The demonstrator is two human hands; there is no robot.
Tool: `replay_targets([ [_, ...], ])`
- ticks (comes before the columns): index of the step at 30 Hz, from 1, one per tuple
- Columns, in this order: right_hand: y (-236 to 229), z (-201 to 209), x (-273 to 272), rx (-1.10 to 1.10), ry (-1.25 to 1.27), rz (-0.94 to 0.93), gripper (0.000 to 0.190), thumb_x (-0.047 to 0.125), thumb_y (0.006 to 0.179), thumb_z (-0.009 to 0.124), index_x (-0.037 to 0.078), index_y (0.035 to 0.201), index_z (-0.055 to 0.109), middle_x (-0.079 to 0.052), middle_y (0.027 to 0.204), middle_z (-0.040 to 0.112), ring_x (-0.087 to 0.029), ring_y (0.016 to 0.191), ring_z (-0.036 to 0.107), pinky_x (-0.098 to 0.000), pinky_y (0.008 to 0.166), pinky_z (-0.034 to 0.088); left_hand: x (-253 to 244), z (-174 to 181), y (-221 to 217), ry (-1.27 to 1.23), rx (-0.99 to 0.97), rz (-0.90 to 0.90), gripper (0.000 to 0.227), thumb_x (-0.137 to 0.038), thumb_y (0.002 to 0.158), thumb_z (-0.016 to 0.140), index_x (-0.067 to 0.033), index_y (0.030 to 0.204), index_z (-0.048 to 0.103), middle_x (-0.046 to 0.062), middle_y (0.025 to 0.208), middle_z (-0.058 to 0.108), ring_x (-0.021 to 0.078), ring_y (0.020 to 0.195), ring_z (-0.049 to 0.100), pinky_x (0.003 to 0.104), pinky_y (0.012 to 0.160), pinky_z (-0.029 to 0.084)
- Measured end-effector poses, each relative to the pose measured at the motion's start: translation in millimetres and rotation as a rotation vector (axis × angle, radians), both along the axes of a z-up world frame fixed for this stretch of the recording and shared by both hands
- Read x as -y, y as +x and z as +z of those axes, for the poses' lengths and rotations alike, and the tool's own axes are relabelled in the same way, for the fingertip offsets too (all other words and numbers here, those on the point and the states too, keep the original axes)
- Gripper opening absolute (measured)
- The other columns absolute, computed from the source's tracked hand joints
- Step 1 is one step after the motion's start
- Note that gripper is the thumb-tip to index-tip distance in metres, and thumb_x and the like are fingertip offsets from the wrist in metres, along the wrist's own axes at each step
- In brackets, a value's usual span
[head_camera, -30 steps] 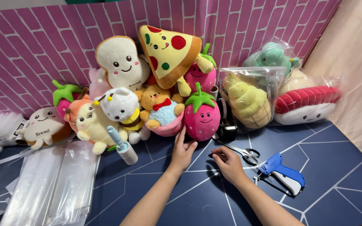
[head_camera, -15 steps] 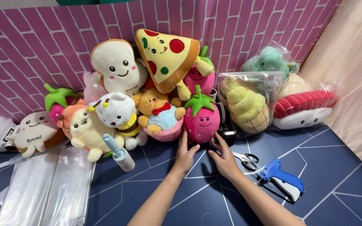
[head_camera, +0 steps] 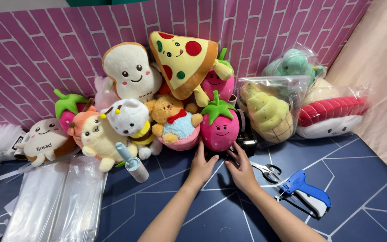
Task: Placing a plush toy into a plastic bag and using a handheld heat sealer to close the bag.
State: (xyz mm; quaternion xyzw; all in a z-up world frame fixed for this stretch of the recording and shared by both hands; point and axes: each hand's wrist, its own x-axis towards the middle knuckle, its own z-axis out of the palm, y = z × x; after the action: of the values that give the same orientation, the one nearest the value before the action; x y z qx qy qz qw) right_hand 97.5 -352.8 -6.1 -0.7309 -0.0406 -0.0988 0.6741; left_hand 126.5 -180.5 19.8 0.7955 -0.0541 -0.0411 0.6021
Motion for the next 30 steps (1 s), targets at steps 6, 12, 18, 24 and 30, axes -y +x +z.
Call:
replay_targets([
  [6,7.1,-25.4,6.9,0.062,0.093,-0.074,0.065,-0.008,0.090,0.063,0.006,0.151,0.046,-0.017,0.145,0.055,-0.033,0.129,0.062,-0.0469,0.101,0.056,-23.6,-16.8,-24.4,-0.244,0.032,0.133,0.081,-0.015,0.091,0.068,-0.0117,0.160,0.027,0.035,0.157,0.029,0.0530,0.140,0.043,0.055,0.114,0.047],
  [12,-3.0,-12.5,-14.3,0.128,-0.044,-0.071,0.024,-0.004,0.092,0.067,0.007,0.111,0.077,-0.008,0.104,0.078,-0.019,0.107,0.075,-0.0315,0.086,0.064,-56.5,-15.5,-29.5,-0.404,0.185,0.368,0.081,-0.007,0.093,0.064,-0.0075,0.160,0.019,0.031,0.156,0.031,0.0465,0.130,0.056,0.054,0.108,0.051],
  [18,12.6,17.7,-58.5,0.089,-0.164,0.191,0.054,0.000,0.091,0.066,0.008,0.145,0.059,-0.017,0.146,0.055,-0.032,0.133,0.059,-0.0466,0.103,0.054,-81.1,9.5,-12.9,-0.226,0.289,0.412,0.081,-0.029,0.102,0.059,-0.0109,0.165,0.014,0.022,0.166,0.010,0.0399,0.155,0.017,0.047,0.126,0.024],
  [24,23.5,27.2,-90.3,0.030,-0.226,0.291,0.062,0.002,0.095,0.059,0.006,0.155,0.044,-0.022,0.156,0.038,-0.038,0.144,0.045,-0.0506,0.109,0.048,-91.0,-13.1,25.4,-0.266,0.340,0.339,0.082,-0.037,0.102,0.059,-0.0082,0.166,0.016,0.018,0.169,0.006,0.0361,0.157,0.006,0.047,0.128,0.010],
  [30,30.3,28.4,-97.0,0.025,-0.207,0.296,0.059,0.003,0.096,0.058,0.001,0.153,0.044,-0.024,0.158,0.035,-0.041,0.145,0.043,-0.0518,0.110,0.047,-98.0,-17.0,44.7,-0.189,0.405,0.340,0.081,-0.035,0.101,0.061,-0.0037,0.164,0.021,0.023,0.168,0.014,0.0378,0.157,0.013,0.047,0.128,0.012],
])
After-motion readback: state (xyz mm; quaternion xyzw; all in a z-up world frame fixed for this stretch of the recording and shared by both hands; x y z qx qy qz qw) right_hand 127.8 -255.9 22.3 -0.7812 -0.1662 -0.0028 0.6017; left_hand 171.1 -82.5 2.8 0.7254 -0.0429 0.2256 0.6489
